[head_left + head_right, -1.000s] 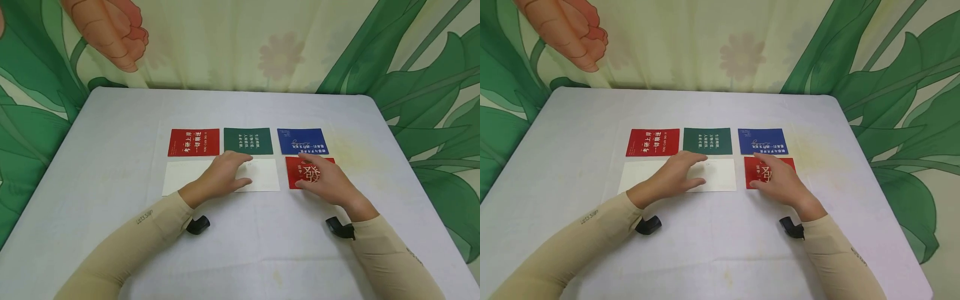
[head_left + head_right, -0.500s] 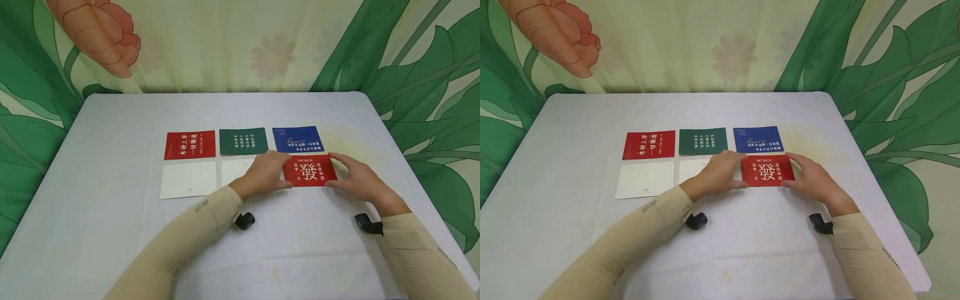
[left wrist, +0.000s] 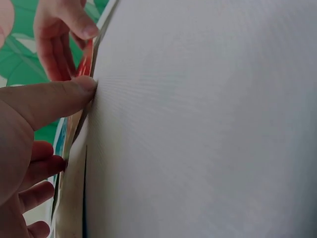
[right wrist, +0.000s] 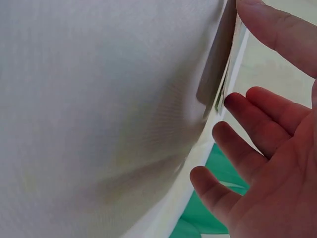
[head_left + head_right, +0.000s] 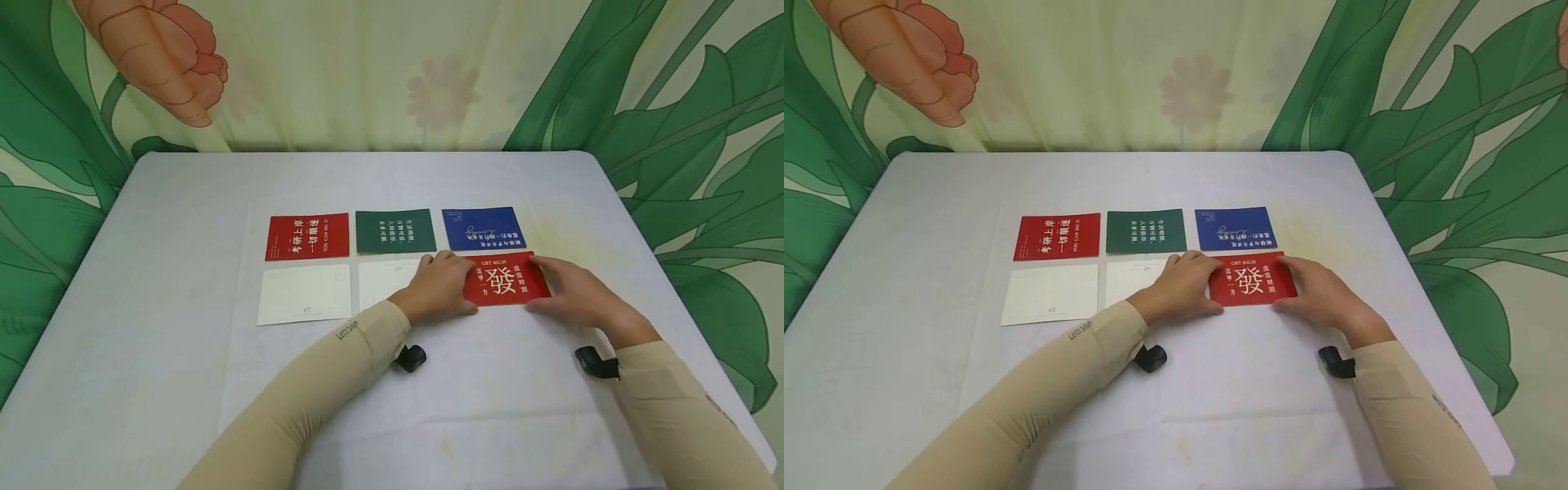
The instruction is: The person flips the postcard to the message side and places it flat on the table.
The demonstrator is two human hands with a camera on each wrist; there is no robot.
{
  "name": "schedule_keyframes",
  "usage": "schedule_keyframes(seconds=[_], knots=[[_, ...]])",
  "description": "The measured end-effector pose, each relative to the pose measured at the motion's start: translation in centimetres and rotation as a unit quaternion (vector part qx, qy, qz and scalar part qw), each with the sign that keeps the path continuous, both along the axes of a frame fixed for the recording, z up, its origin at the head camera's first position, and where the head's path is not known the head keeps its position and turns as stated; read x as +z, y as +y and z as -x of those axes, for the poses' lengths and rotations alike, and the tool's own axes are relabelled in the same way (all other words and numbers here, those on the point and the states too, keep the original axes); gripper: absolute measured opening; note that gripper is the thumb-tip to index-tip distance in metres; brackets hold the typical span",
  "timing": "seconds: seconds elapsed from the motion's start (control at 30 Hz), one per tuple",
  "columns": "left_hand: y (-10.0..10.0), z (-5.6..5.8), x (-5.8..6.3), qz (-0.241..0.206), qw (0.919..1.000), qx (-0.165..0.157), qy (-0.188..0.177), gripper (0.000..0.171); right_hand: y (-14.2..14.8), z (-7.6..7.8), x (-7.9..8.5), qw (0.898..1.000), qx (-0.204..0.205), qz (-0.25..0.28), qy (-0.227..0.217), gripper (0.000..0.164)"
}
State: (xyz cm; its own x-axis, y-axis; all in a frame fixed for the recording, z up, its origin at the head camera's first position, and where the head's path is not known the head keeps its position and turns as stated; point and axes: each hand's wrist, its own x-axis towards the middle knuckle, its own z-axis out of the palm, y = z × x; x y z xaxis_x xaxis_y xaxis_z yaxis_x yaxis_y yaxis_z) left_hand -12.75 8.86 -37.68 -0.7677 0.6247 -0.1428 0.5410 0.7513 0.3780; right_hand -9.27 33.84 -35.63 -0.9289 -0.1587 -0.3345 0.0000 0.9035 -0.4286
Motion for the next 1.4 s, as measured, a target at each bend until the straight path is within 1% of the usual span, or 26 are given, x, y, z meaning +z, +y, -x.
schedule_keyframes(seconds=[0.17,0.37,0.47,0.6,0.7,0.77,0.83,0.9,1.07,1.23,1.4], knots=[[0.03,0.06,-0.06,0.001,1.0,-0.002,0.001,0.073,-0.04,-0.01,-0.09,1.0,-0.001,-0.003,-0.01,0.091],[0.07,0.06,-0.09,-0.005,1.0,0.001,-0.005,0.069,-0.2,0.0,0.06,1.0,0.007,-0.004,-0.026,0.091],[-0.02,0.09,-0.11,-0.016,0.9998,0.004,-0.013,0.066,-0.29,0.07,0.13,0.999,0.011,-0.007,-0.033,0.088],[-0.19,0.3,-0.17,-0.039,0.9991,0.004,-0.014,0.059,-0.3,0.1,0.26,0.999,0.014,-0.01,-0.032,0.082],[-0.3,0.48,-0.22,-0.055,0.9984,0.002,-0.014,0.049,-0.28,0.11,0.33,1.0,0.011,-0.009,-0.028,0.076],[-0.34,0.53,-0.21,-0.064,0.9978,0.001,-0.015,0.039,-0.26,0.12,0.36,1.0,0.006,-0.01,-0.024,0.072],[-0.31,0.54,-0.19,-0.071,0.9974,-0.001,-0.014,0.028,-0.23,0.13,0.4,1.0,0.0,-0.01,-0.02,0.067],[-0.26,0.5,-0.13,-0.073,0.9973,-0.002,-0.01,0.022,-0.23,0.15,0.45,1.0,-0.01,-0.006,-0.019,0.061],[-0.09,0.39,0.0,-0.062,0.9981,-0.003,0.003,0.021,-0.15,0.23,0.44,0.999,-0.029,0.017,-0.013,0.054],[0.14,0.27,0.1,-0.044,0.9989,-0.011,0.007,0.017,-0.06,0.3,0.4,0.999,-0.038,0.02,-0.006,0.052],[0.2,0.37,0.2,-0.027,0.9994,-0.004,0.023,0.033,0.0,0.32,0.51,0.998,-0.048,0.028,0.006,0.051]])
